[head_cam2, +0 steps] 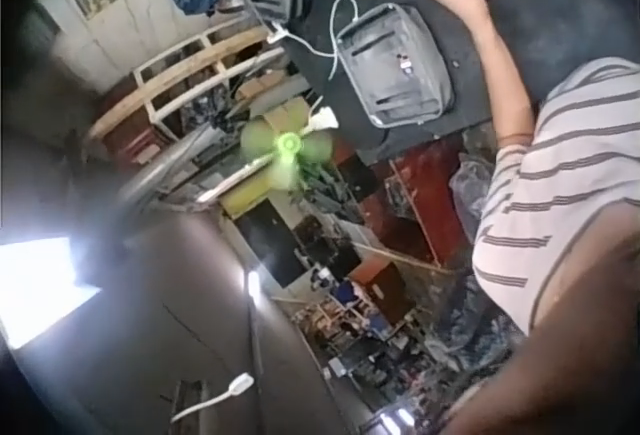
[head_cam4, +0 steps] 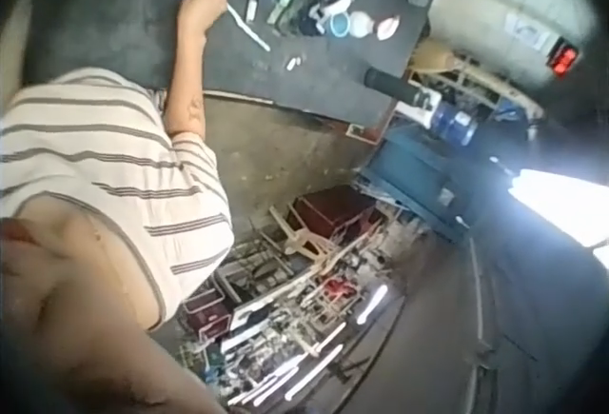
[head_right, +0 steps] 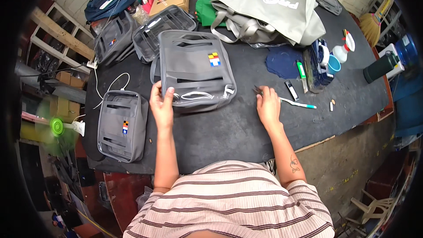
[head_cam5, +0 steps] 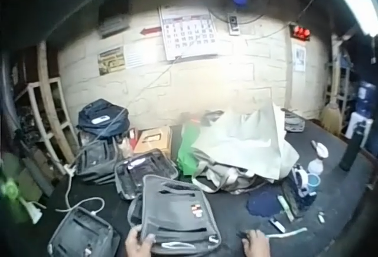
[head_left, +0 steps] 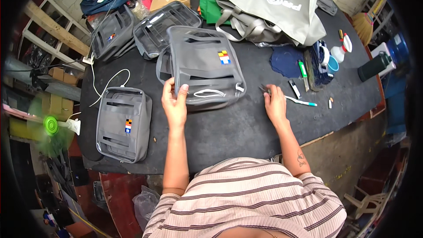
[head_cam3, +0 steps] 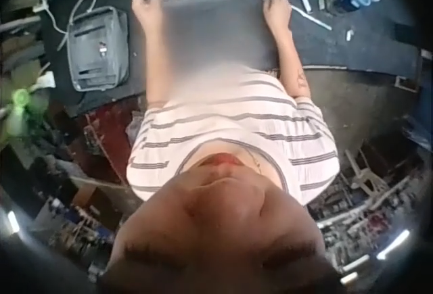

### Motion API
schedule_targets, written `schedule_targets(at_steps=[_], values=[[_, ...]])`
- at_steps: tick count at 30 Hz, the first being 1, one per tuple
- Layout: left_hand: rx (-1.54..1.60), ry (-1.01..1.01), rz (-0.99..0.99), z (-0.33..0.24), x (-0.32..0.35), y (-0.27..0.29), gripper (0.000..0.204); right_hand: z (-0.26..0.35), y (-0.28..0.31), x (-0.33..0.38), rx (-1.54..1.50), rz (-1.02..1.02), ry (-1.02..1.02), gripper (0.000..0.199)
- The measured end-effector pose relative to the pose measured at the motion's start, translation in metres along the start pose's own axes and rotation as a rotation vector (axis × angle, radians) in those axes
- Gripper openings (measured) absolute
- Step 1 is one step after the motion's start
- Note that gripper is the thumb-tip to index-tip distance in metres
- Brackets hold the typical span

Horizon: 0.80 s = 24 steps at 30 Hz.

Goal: Trimming loose threads and inspecting grey storage bags at a workbench.

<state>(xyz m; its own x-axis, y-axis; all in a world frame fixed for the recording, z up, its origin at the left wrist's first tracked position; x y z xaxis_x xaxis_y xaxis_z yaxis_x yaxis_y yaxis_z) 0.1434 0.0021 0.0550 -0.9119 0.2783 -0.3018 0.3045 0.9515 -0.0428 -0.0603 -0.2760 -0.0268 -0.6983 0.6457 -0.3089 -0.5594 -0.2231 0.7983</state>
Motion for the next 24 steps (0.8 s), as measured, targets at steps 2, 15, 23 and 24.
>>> schedule_targets(at_steps=[2, 15, 23, 24], values=[[-0.190, -0.189, 0.026, -0.046, -0.011, 0.005, 0.022, 0.008, 0.006, -0.003, 0.042, 0.011, 0.026, 0.045], [-0.006, 0.119, 0.295, -0.065, -0.013, -0.014, 0.022, 0.226, 0.087, -0.081, -0.150, -0.003, 1.046, 0.036], [0.450, 0.406, 0.066, -0.006, -0.023, 0.020, 0.038, 0.135, 0.016, -0.155, -1.033, 0.520, 0.326, 0.020], [0.648, 0.423, 0.116, -0.007, -0.020, 0.008, 0.041, 0.135, 0.013, -0.156, -1.186, 0.553, 0.234, 0.020]])
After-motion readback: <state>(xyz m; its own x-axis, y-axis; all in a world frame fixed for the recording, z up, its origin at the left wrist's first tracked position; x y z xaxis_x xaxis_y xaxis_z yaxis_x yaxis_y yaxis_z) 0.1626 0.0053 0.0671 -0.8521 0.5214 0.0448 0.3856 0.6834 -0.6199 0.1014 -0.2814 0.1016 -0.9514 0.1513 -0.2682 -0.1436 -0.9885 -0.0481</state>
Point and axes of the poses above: each hand's wrist, its own x-axis away from the middle knuckle, its own y-axis out of the back of the hand, z = x × y, the point moved 9 cm from there along -x, towards the middle knuckle, and after that the axes turned 3 degrees about y, right-handed, at the moved point
